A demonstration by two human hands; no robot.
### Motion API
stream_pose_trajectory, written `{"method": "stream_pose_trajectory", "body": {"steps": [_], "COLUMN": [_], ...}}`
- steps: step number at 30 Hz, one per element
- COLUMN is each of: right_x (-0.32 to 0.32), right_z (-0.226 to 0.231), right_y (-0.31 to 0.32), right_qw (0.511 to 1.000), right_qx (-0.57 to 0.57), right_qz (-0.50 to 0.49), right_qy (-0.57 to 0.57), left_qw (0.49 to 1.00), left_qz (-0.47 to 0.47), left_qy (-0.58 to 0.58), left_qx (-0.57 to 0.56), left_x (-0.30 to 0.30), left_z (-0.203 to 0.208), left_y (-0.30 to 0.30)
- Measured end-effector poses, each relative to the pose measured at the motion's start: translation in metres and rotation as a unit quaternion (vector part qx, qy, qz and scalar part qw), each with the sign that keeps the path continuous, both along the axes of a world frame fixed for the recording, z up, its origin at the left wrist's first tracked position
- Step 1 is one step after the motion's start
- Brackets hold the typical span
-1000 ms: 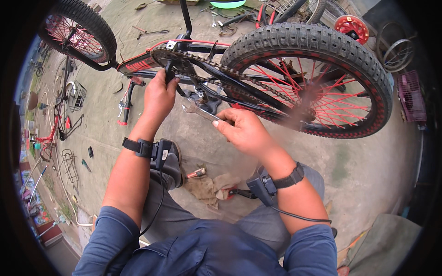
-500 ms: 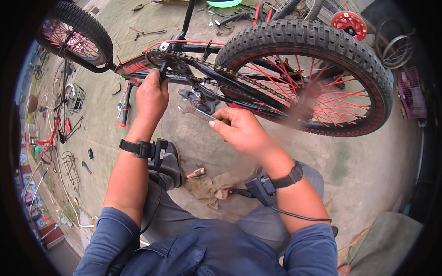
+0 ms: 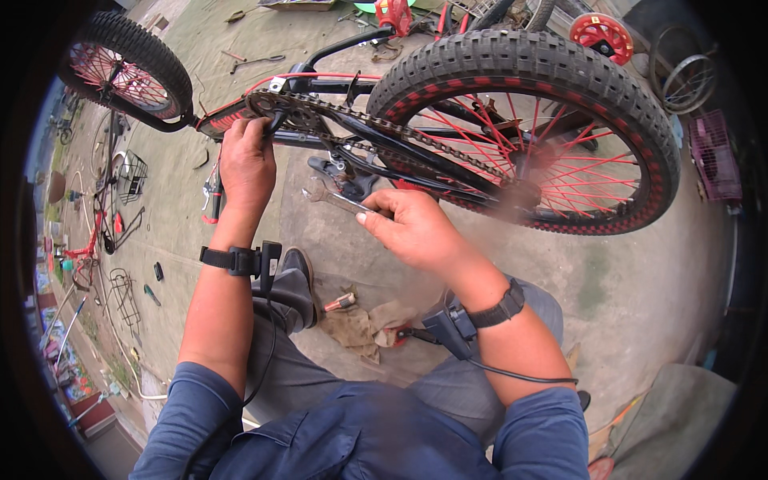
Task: The person removes a red bicycle pedal from the crank arm using a wrench, wipes the pedal with a cloth, and then uses a wrench to adjust the chain tensioner on the rear derailleur. The person handles the pedal, wrench, and chain tensioner during the repair.
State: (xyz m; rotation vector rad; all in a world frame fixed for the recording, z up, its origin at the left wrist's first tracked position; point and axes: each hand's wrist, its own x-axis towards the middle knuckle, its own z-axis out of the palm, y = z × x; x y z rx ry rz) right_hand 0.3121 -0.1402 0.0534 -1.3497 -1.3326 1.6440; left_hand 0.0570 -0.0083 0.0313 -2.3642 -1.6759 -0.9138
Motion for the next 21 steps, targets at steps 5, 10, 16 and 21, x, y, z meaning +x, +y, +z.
{"method": "stream_pose_trajectory", "body": {"steps": [5,10,16,21], "right_x": [0.0,-0.002,-0.006,-0.007], "right_z": [-0.001,0.0,0.001,-0.003], "right_y": [-0.001,0.0,-0.002,-0.003], "right_qw": [1.0,1.0,1.0,1.0], "right_qx": [0.005,0.012,0.016,0.022], "right_qz": [0.003,0.004,-0.008,0.006], "right_qy": [-0.006,-0.016,-0.022,-0.021], "left_qw": [0.999,0.996,0.996,1.0], "left_qz": [0.01,0.026,0.024,0.005], "left_qy": [0.0,0.023,0.038,-0.017], "left_qx": [0.042,0.08,0.076,0.005], "left_x": [-0.006,-0.019,-0.023,-0.028], "left_z": [0.0,0.008,0.011,-0.003], "left_y": [0.007,0.009,0.006,0.007]}}
